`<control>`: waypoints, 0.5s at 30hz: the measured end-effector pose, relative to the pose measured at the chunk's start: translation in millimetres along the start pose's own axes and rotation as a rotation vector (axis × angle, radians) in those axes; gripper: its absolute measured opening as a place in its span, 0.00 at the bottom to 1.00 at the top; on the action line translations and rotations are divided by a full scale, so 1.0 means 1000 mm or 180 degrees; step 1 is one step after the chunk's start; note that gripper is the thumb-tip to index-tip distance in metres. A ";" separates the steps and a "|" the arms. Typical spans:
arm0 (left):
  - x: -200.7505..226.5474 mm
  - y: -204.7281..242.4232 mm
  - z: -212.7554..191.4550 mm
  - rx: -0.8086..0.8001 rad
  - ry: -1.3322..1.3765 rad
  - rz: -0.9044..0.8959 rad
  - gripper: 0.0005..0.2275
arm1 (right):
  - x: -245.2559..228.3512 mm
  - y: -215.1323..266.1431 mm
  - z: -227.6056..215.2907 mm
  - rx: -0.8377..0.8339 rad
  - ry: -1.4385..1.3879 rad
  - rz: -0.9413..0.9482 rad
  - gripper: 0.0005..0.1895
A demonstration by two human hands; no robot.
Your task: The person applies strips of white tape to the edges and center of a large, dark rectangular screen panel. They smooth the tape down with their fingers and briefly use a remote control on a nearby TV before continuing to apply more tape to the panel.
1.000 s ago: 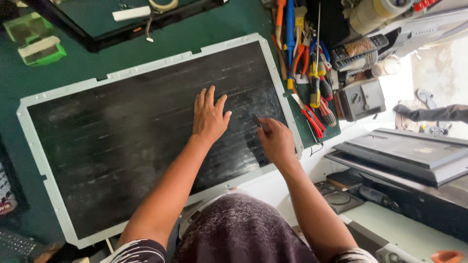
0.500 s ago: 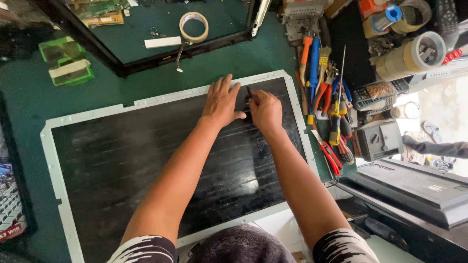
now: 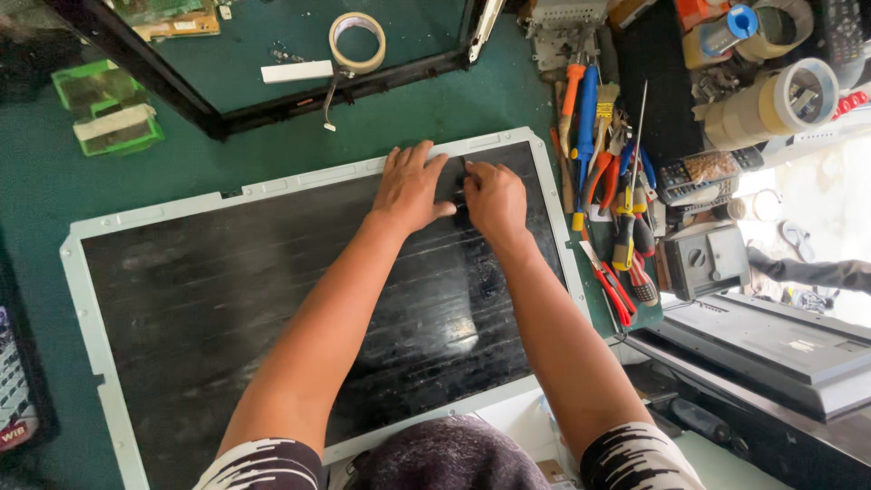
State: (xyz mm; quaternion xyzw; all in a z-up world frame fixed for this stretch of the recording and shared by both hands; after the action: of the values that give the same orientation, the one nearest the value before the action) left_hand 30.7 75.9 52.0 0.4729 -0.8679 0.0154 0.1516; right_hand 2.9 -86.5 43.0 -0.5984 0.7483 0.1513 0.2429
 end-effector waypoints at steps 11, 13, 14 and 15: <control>-0.003 -0.001 0.010 0.0062 -0.0219 0.0045 0.28 | 0.018 0.005 0.008 -0.0396 0.0248 0.0464 0.12; -0.004 -0.001 0.015 -0.0098 -0.0167 -0.0040 0.27 | 0.013 0.022 0.002 -0.0501 0.0291 0.0226 0.12; -0.002 0.001 0.014 -0.0115 -0.0160 -0.0024 0.27 | 0.011 0.032 -0.003 -0.0505 0.0294 0.0249 0.12; -0.002 0.002 0.013 -0.0161 -0.0119 -0.0073 0.27 | 0.010 0.039 -0.008 -0.0502 0.0206 0.0293 0.13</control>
State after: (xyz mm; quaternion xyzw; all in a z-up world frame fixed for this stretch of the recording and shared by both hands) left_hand 27.3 76.3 39.3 0.4790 -0.8652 -0.0171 0.1475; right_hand -37.6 -89.6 41.7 -0.5852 0.7682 0.2014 0.1636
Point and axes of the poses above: each hand's wrist, its own y-axis away from the middle knuckle, its own z-axis out of the palm, x = y × z, the point moved 9 cm from there along -y, towards the middle knuckle, and after that the axes turned 10 degrees about -y, right-handed, at the moved point
